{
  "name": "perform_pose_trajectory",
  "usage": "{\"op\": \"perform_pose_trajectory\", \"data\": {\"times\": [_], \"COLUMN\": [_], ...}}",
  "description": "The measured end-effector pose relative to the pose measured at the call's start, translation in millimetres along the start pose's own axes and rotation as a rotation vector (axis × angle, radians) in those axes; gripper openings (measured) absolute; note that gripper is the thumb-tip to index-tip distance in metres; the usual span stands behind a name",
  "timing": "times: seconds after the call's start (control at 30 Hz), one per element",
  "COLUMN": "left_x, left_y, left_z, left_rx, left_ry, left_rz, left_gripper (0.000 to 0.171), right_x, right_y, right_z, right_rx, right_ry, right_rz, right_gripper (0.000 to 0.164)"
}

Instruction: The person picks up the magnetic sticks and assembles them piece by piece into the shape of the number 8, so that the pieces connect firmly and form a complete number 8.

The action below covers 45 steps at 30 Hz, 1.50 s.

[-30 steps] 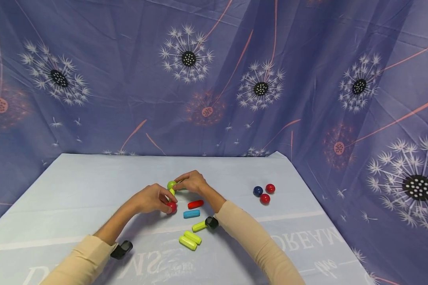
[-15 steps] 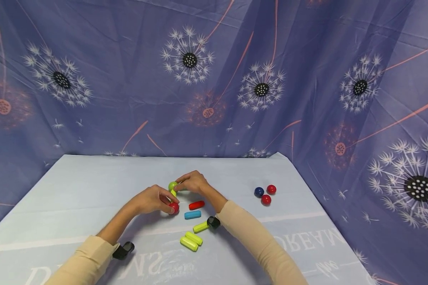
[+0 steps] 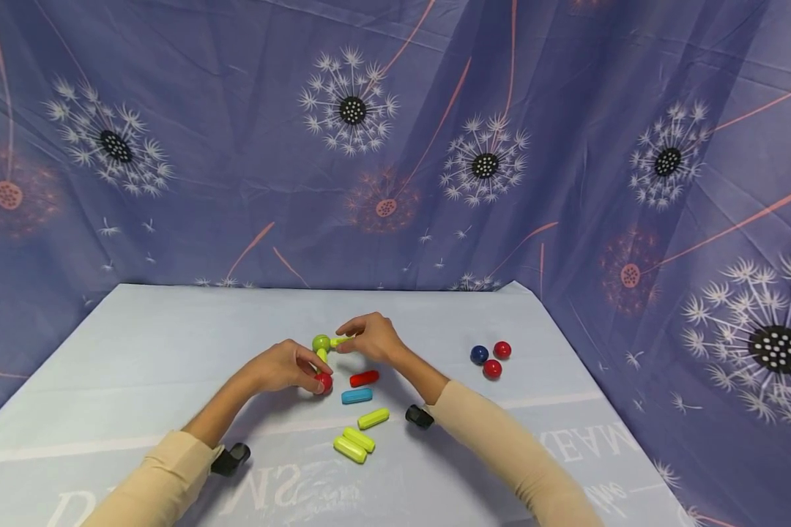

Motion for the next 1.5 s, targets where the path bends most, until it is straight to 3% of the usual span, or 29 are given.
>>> {"op": "perform_pose_trajectory", "data": {"times": [0.37, 0.77, 1.17, 1.5], "left_x": [0.2, -1.3, 0.3, -1.2], "left_y": [0.0, -1.2, 2.2, 1.6], "left_z": [0.2, -0.1, -2.9, -1.8], "left_rx": [-0.001, 0.006, -0.01, -0.01], "left_ry": [-0.02, -0.023, -0.042, -0.055], "left_rz": [0.001, -0.003, -0.002, -0.01], "left_gripper": [0.027, 0.028, 0.028, 0.029], "right_x": [1.4, 11.8, 14.8, 15.5], "right_y": [-29.8, -44.5, -47.1, -46.2], "right_z": [20.6, 40.7, 45.7, 32.6], "right_rx": [-0.015, -0.003, 0.006, -0.007], "right_ry": [-0.034, 0.003, 0.02, 0.014], "right_rz": [-0.077, -0.166, -0.134, -0.132], "right_gripper": [0.028, 0.024, 0.015, 0.012]}}
Point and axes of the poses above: each hand's wrist, its own y-axis towards the middle knuckle, its own x-axis out of the palm, z = x × y, the point moved 7 cm from there along y, towards the middle knuckle, and after that the axes turned 14 degrees about -y, right-handed, at the moved point
